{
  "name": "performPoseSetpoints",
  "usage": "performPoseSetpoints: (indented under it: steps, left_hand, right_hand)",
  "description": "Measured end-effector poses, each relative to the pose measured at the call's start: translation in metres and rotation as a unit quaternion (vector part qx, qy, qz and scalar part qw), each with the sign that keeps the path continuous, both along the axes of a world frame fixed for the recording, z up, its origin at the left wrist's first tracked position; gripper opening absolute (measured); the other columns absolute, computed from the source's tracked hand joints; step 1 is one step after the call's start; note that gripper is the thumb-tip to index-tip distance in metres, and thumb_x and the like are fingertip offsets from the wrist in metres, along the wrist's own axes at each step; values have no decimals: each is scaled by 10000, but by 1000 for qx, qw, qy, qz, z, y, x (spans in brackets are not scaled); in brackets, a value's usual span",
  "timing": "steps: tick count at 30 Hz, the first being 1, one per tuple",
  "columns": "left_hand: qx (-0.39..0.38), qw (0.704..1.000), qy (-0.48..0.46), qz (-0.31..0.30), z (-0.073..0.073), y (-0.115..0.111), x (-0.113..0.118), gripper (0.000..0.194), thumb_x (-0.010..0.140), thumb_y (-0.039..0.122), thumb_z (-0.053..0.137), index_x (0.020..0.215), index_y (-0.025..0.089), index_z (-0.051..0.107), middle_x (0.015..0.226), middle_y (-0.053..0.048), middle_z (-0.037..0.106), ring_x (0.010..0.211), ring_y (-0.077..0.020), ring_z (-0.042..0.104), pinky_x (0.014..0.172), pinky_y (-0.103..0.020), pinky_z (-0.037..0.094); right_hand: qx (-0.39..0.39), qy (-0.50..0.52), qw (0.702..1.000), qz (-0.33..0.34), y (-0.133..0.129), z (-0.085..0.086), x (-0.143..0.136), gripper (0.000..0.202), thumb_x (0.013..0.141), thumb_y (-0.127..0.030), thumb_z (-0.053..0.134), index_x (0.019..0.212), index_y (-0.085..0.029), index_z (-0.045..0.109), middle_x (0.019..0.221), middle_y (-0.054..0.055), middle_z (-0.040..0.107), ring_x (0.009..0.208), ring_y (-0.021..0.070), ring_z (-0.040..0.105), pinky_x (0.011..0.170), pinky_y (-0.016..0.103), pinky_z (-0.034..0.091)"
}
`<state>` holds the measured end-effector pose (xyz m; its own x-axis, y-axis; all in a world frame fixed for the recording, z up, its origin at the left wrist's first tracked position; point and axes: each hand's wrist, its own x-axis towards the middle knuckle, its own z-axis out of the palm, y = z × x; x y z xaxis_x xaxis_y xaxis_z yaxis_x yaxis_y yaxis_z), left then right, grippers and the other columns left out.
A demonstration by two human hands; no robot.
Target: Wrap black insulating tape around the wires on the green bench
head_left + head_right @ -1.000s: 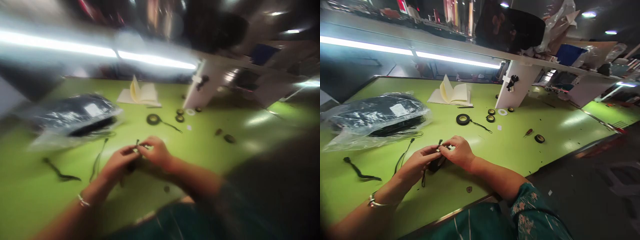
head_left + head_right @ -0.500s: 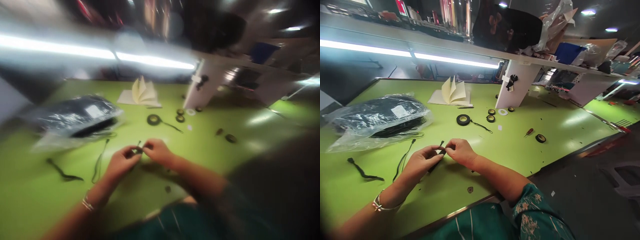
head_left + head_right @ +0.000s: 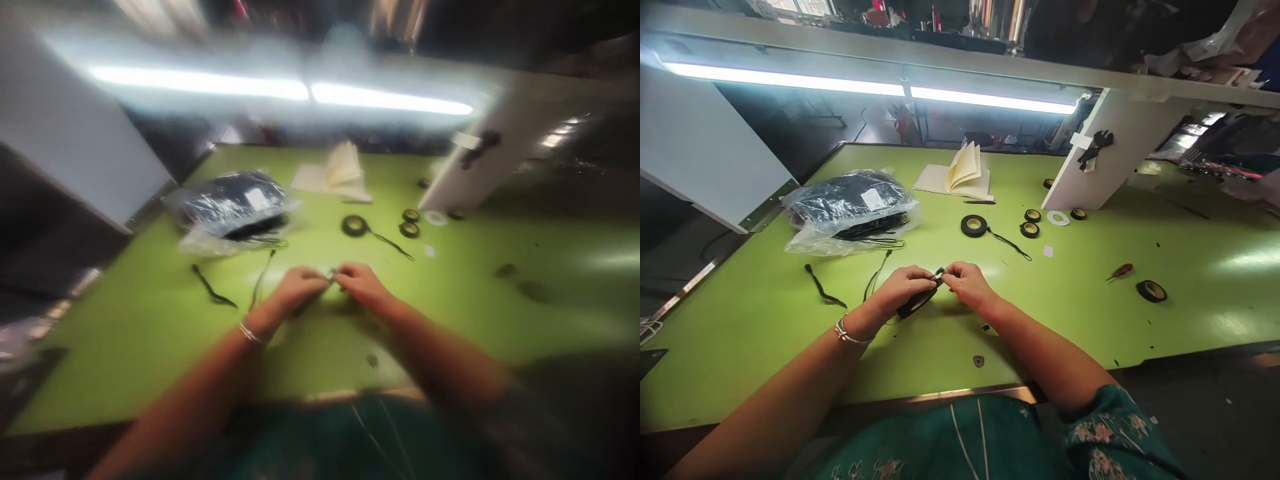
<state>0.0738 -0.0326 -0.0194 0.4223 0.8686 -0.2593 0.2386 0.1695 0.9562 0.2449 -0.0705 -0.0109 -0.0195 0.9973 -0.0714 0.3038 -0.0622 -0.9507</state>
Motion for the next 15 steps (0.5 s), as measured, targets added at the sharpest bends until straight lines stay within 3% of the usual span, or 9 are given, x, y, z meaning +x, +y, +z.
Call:
performPoseSetpoints:
  steps: [6,11,15]
  left_hand:
    - [-45,993,-84,-76,-11,12,5,195,679,328,664,648,136,684,652,-44,643,631,-159,539,577,-250,417]
    - [-91,991,-81,-57,-18,21,2,199,672,307,663,646,111,689,603,-66,649,583,-162,553,542,-259,411]
    - [-112,989,-80,-51,-19,20,-3,200,643,301,691,651,101,687,572,-64,640,545,-156,555,503,-251,389]
  right_hand:
    - [-42,-10,999,-28,6,-4,7,160,692,-301,622,607,-171,584,532,-41,527,493,89,475,467,215,379]
    - [-77,-27,996,-43,12,-7,16,130,695,-233,574,578,-178,561,479,-41,494,438,92,456,415,216,374]
    - [-63,-34,996,-50,14,-7,23,129,718,-276,557,647,-173,589,477,-40,496,437,100,467,414,219,383]
